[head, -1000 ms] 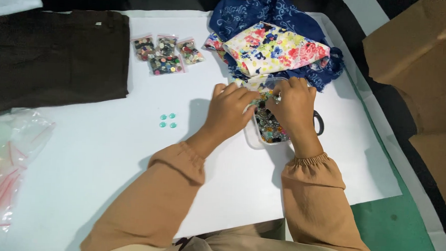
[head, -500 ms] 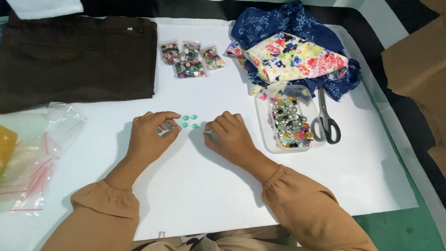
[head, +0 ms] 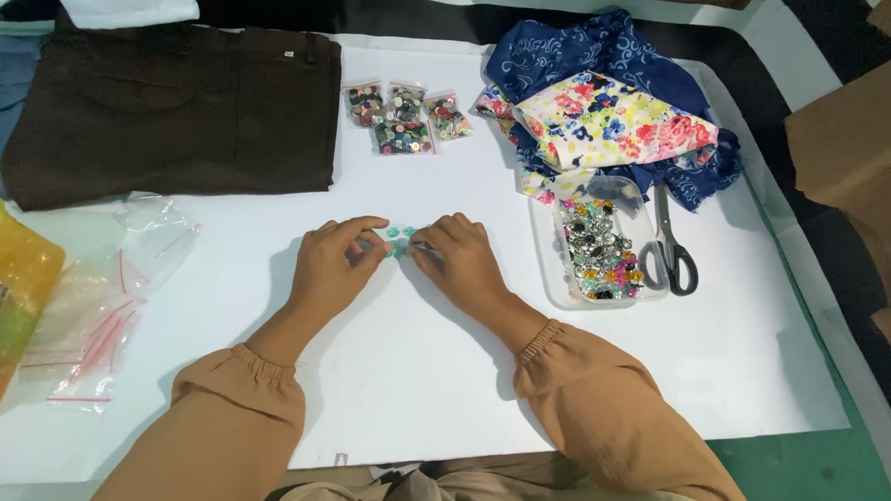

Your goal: Sorting small colorful buttons from a tray and placing them into small plastic bags.

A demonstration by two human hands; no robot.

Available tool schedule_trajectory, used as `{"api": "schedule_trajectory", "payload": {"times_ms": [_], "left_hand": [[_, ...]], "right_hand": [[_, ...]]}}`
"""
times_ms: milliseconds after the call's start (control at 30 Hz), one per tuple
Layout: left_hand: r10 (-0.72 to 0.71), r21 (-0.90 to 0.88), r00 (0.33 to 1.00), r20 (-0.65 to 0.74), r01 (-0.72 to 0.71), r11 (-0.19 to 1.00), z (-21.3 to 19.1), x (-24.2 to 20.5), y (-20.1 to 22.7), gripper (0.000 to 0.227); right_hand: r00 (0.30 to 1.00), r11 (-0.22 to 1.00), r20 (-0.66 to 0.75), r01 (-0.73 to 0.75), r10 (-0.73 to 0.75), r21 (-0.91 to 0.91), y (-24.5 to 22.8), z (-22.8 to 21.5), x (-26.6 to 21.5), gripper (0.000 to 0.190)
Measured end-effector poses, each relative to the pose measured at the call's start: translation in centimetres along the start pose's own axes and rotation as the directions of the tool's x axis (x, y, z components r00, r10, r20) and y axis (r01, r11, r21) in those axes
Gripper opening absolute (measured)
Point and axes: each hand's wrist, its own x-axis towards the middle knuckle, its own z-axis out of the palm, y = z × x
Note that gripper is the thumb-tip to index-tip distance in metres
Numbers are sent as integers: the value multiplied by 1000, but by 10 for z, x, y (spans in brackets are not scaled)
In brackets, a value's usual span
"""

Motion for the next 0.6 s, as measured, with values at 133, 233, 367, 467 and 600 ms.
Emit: {"api": "schedule_trajectory", "payload": {"times_ms": [133, 233, 367, 467, 600], "left_hand": [[24, 1, 995, -92, -24, 1000, -1, 0, 5, 23], [46, 15, 988, -146, -44, 999, -2, 3, 21, 22], [253, 76, 949, -186, -243, 967, 16, 13, 38, 24], [361, 86, 920, -153, -352, 932, 40, 25, 61, 25], [436, 32, 894, -104, -435, 900, 78, 44, 101, 24]], "right_hand": [[991, 998, -130, 30, -36, -46, 13, -28, 3, 16], [964, 997, -256, 62, -71, -45, 35, -68, 6, 21], [900, 982, -436, -63, -21, -177, 105, -114, -9, 24], [913, 923, -397, -231, 96, -308, 140, -143, -33, 19], [913, 858, -309, -370, 266, -356, 165, -153, -57, 13]]}}
